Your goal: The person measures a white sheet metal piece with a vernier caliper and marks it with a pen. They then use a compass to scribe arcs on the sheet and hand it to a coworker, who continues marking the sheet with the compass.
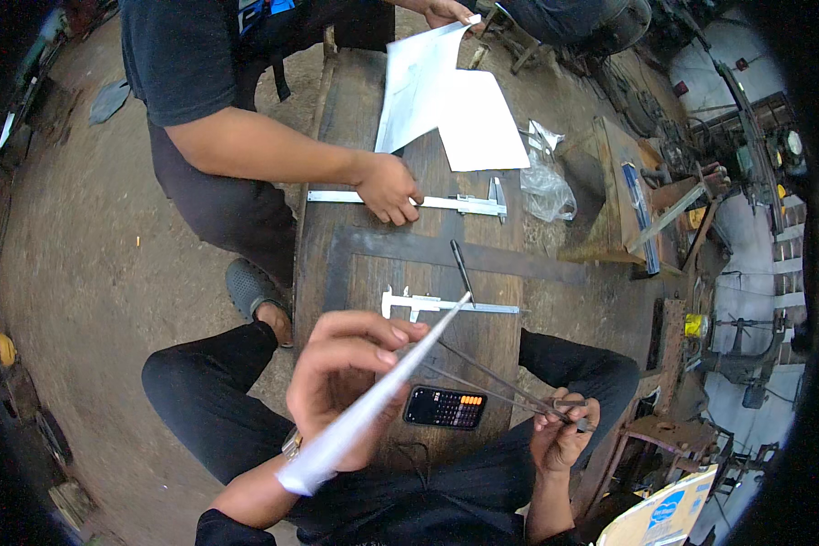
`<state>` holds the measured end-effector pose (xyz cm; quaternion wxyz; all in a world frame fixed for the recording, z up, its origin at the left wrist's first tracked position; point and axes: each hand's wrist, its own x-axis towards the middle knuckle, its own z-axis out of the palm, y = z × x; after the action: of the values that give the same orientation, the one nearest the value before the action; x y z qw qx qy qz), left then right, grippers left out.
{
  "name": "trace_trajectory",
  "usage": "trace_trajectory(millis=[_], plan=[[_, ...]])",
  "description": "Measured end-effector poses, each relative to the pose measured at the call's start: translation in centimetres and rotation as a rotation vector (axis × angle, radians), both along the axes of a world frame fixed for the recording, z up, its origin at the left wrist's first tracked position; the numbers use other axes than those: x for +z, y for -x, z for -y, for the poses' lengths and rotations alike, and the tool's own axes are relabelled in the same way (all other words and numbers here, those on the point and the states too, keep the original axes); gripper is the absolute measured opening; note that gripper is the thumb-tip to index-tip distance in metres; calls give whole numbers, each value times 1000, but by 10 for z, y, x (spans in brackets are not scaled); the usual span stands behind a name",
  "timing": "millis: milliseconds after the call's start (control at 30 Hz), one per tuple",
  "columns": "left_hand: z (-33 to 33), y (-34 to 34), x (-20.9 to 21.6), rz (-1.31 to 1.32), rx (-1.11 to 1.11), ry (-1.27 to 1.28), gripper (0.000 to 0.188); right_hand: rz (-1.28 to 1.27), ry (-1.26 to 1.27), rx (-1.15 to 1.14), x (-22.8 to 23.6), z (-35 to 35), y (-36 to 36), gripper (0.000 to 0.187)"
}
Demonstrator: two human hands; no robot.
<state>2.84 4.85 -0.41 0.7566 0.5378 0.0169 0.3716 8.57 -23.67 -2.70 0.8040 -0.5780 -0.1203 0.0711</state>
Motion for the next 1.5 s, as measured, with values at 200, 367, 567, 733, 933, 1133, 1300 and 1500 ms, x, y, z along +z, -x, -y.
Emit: trace_trajectory(millis=[200, 367, 567, 733, 933, 1133, 1300, 1500], plan=[[1, 3, -5, -235, 24, 143, 38, 329, 98, -129, 18, -16, -9, 36], [13, 4, -9, -403, -2, 378, 49, 415, 229, -81, 50, -26, -2, 37], [16, -3, -34, -551, 60, 342, 43, 309, 404, -38, 70, -32, -9, 44], [12, -6, -49, -647, 51, 276, 37, 175, 456, 46, 76, -38, -17, 42], [16, -9, -48, -684, -5, 312, 38, 159, 415, 120, 78, -42, -22, 40], [18, -13, -50, -786, -28, 300, 41, 299, 572, 156, 81, -43, -27, 35], [18, -13, -53, -675, -10, 421, 41, 341, 597, 134, 81, -42, -32, 34], [17, -15, -54, -629, 22, 426, 48, 279, 534, 153, 77, -39, -33, 36]])
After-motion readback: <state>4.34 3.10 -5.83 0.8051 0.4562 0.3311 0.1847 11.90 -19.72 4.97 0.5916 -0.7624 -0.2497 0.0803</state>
